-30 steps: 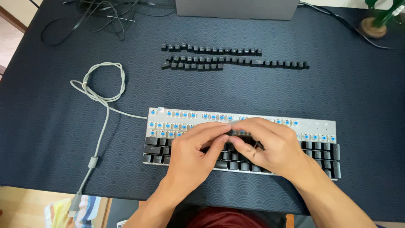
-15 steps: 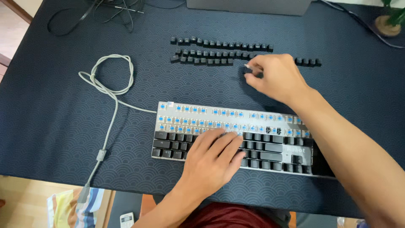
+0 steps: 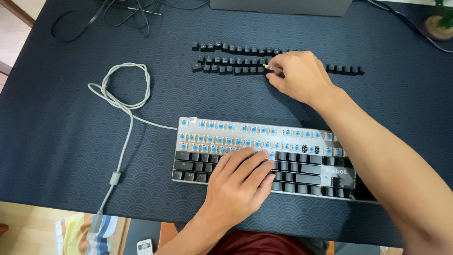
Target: The person uses a keycap puller to remove black keycaps from a mechanical keyboard. They systematically pull each keycap and place them in rows on the desk mat. The process continues across multiple keys until the top rows are cleared.
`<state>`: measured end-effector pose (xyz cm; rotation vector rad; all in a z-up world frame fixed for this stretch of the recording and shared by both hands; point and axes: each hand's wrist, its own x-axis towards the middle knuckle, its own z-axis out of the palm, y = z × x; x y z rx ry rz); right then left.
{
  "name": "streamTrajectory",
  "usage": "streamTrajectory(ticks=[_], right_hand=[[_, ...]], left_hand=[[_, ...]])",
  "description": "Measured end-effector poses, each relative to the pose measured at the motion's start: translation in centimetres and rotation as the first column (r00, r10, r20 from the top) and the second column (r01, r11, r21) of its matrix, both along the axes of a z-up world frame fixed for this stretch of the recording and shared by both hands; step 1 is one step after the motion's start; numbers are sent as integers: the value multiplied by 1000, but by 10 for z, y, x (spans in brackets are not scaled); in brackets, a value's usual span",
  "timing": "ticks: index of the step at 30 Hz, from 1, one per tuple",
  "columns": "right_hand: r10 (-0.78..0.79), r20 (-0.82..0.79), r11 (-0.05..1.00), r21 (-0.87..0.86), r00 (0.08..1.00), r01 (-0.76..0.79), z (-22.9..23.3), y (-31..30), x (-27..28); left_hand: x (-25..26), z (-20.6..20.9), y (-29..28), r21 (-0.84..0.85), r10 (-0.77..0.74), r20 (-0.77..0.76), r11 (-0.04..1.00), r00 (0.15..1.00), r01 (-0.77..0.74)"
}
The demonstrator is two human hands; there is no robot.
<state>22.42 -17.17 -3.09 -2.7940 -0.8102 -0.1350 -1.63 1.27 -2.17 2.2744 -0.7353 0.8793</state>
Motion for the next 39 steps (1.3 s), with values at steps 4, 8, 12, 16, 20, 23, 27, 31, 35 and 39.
streamTrajectory(ticks=[4,8,12,16,20,23,27,31,35,39], right_hand=[[-48,-1,997,65,999,48,43,0,-33],[68,-94,942,335,993,-33,76,-21,-88],[217,-73,826,545,973,-143,76,-42,-145],[215,-61,709,696,975,-113,69,-36,-181],[155,-81,739,670,985,-61,52,-39,-184],[160,-18,792,599,987,-118,51,-37,-182],[274,16,772,593,962,-230,44,-30,-180],[405,179,686,589,897,-428,31,-21,-180],[440,233,697,521,867,-493,24,-19,-183],[378,286,734,487,880,-473,18,-20,-186]], left_hand=[[-1,-2,0,26,15,25,1000,1000,-15],[-6,-5,-4,27,40,23,999,999,-41],[-10,-6,-13,26,95,15,995,995,-95],[-10,-7,-16,11,98,6,995,995,-99],[-10,-8,-15,-6,91,10,996,996,-91],[-11,-8,-15,0,90,-5,996,996,-90],[-10,-11,-16,5,95,-7,995,995,-95],[-10,-10,-17,12,98,17,995,995,-98],[-11,-13,-19,6,108,27,994,994,-108],[-11,-10,-18,5,146,12,989,989,-146]])
